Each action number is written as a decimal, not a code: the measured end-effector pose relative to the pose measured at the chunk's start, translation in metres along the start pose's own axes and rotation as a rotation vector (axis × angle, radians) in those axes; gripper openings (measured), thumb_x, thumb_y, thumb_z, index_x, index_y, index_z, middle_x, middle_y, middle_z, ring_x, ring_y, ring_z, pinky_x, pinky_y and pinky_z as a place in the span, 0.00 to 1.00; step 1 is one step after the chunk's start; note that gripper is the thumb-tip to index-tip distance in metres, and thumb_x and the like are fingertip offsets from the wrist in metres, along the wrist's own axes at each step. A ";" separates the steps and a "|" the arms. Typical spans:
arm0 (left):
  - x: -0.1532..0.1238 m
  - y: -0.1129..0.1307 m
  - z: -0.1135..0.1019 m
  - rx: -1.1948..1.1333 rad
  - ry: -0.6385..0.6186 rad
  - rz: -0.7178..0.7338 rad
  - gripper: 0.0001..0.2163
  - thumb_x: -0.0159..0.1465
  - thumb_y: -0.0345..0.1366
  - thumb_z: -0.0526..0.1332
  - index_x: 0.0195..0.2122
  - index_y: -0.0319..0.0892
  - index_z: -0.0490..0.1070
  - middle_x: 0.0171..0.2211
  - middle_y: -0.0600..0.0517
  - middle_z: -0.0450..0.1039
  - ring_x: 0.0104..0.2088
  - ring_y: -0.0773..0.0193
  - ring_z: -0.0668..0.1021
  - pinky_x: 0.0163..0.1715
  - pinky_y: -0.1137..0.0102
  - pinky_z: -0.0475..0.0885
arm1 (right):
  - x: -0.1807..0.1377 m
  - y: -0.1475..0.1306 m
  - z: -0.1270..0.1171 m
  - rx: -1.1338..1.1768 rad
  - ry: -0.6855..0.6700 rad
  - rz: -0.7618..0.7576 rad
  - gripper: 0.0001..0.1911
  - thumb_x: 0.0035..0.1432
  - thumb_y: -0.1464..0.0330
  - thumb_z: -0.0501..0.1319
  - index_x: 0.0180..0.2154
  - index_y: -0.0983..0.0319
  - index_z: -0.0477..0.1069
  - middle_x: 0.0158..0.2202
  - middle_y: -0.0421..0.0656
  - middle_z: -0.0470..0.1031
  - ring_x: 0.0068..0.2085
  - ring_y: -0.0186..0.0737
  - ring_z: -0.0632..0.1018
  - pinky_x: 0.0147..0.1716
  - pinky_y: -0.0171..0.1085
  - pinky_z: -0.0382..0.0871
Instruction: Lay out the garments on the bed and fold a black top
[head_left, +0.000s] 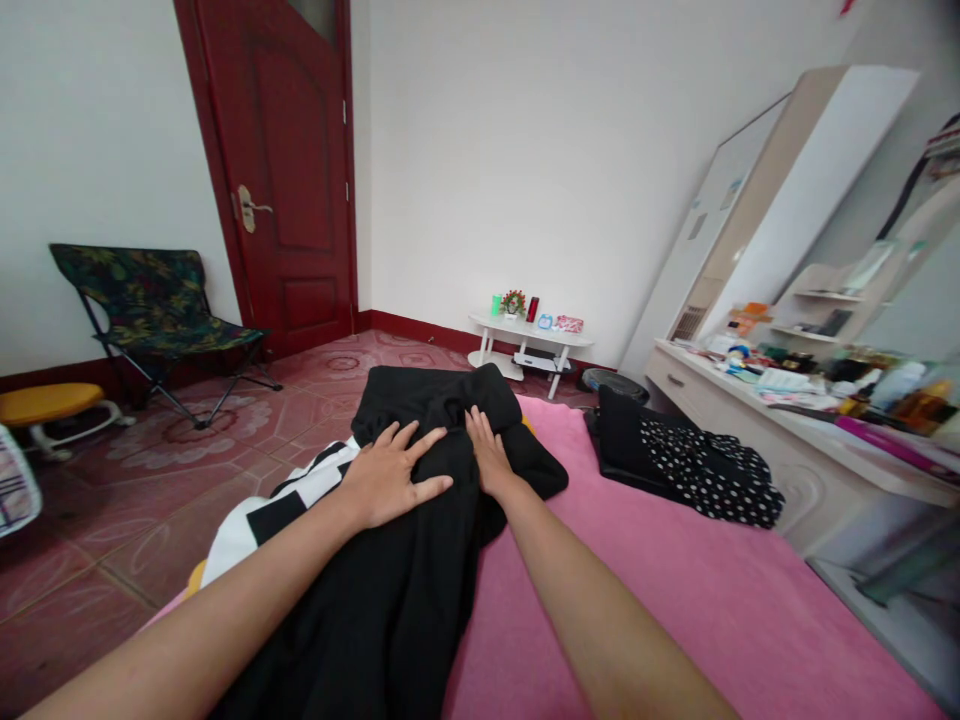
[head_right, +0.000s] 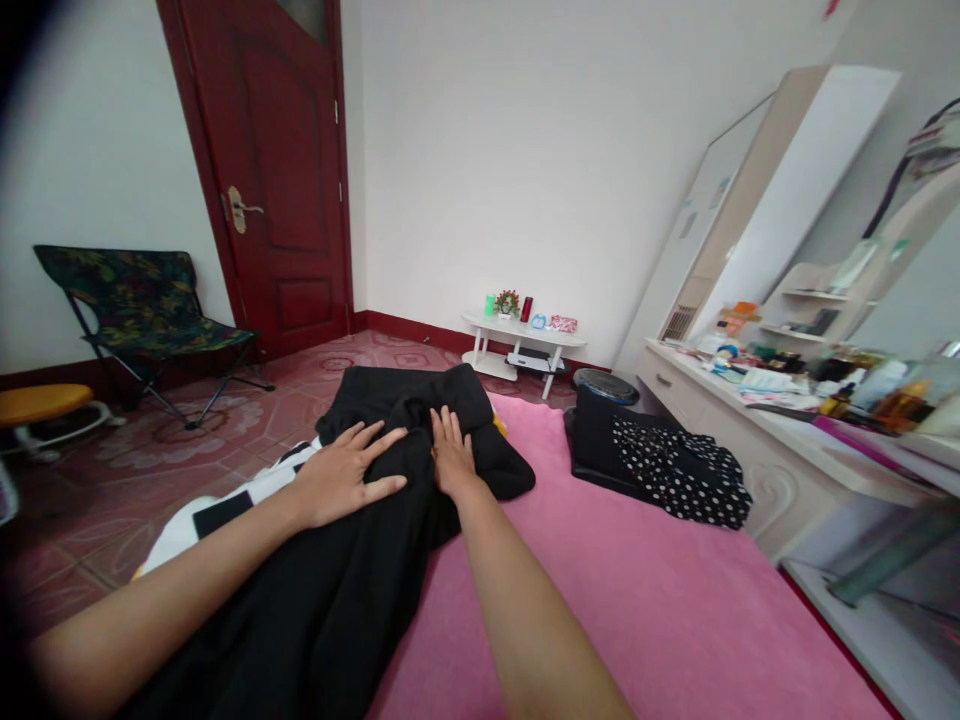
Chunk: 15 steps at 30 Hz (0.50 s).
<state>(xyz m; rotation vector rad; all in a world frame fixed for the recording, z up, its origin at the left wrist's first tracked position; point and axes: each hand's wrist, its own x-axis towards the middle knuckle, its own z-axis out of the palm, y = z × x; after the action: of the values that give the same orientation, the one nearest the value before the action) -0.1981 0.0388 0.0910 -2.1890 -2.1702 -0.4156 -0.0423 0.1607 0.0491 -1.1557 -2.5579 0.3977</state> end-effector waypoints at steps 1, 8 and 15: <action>0.000 -0.003 0.004 -0.006 0.006 0.008 0.37 0.57 0.66 0.47 0.65 0.57 0.48 0.65 0.46 0.51 0.64 0.41 0.53 0.57 0.48 0.56 | -0.007 0.005 0.000 -0.004 0.001 -0.021 0.33 0.64 0.68 0.44 0.67 0.60 0.33 0.69 0.41 0.28 0.68 0.44 0.35 0.63 0.54 0.40; -0.010 -0.001 -0.005 0.030 0.029 0.063 0.37 0.58 0.66 0.46 0.65 0.56 0.49 0.66 0.45 0.50 0.65 0.42 0.52 0.57 0.49 0.55 | -0.081 0.012 0.010 0.036 -0.082 0.042 0.31 0.66 0.58 0.39 0.67 0.62 0.40 0.69 0.43 0.32 0.68 0.41 0.37 0.64 0.48 0.34; -0.015 0.007 -0.015 0.041 -0.037 0.058 0.36 0.58 0.65 0.47 0.64 0.55 0.52 0.66 0.46 0.51 0.64 0.41 0.52 0.57 0.45 0.52 | -0.183 -0.039 0.005 0.410 -0.076 0.032 0.44 0.52 0.61 0.60 0.66 0.64 0.44 0.68 0.51 0.44 0.67 0.48 0.48 0.64 0.49 0.43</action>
<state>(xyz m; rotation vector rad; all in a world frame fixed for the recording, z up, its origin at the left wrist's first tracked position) -0.1933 0.0212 0.1038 -2.2487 -2.1078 -0.3270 0.0441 -0.0037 0.0294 -1.0420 -2.3633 0.9372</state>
